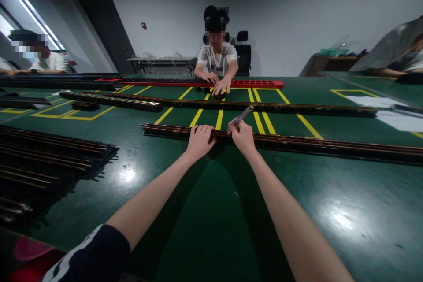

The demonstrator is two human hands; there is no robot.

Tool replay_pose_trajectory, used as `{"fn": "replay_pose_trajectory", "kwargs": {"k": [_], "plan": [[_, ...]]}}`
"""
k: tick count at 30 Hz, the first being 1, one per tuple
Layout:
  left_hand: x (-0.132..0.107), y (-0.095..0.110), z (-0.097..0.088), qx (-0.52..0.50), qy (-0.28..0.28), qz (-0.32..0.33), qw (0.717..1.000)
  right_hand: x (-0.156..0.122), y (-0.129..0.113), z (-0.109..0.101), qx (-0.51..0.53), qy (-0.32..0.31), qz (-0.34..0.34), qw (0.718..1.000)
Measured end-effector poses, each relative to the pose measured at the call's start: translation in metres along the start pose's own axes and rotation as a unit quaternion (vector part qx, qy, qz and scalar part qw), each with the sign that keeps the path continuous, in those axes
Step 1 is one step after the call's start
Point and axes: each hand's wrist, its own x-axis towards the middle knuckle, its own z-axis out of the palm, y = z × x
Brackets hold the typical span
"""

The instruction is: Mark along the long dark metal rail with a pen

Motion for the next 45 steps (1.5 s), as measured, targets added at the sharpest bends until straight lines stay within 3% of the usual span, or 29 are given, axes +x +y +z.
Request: {"fn": "replay_pose_trajectory", "kwargs": {"k": [45], "plan": [[-0.0009,0.0002,0.0013,0.021,0.000,0.005,1.000,0.0015,0.0041,-0.0017,-0.002,0.018,-0.002,1.000]]}}
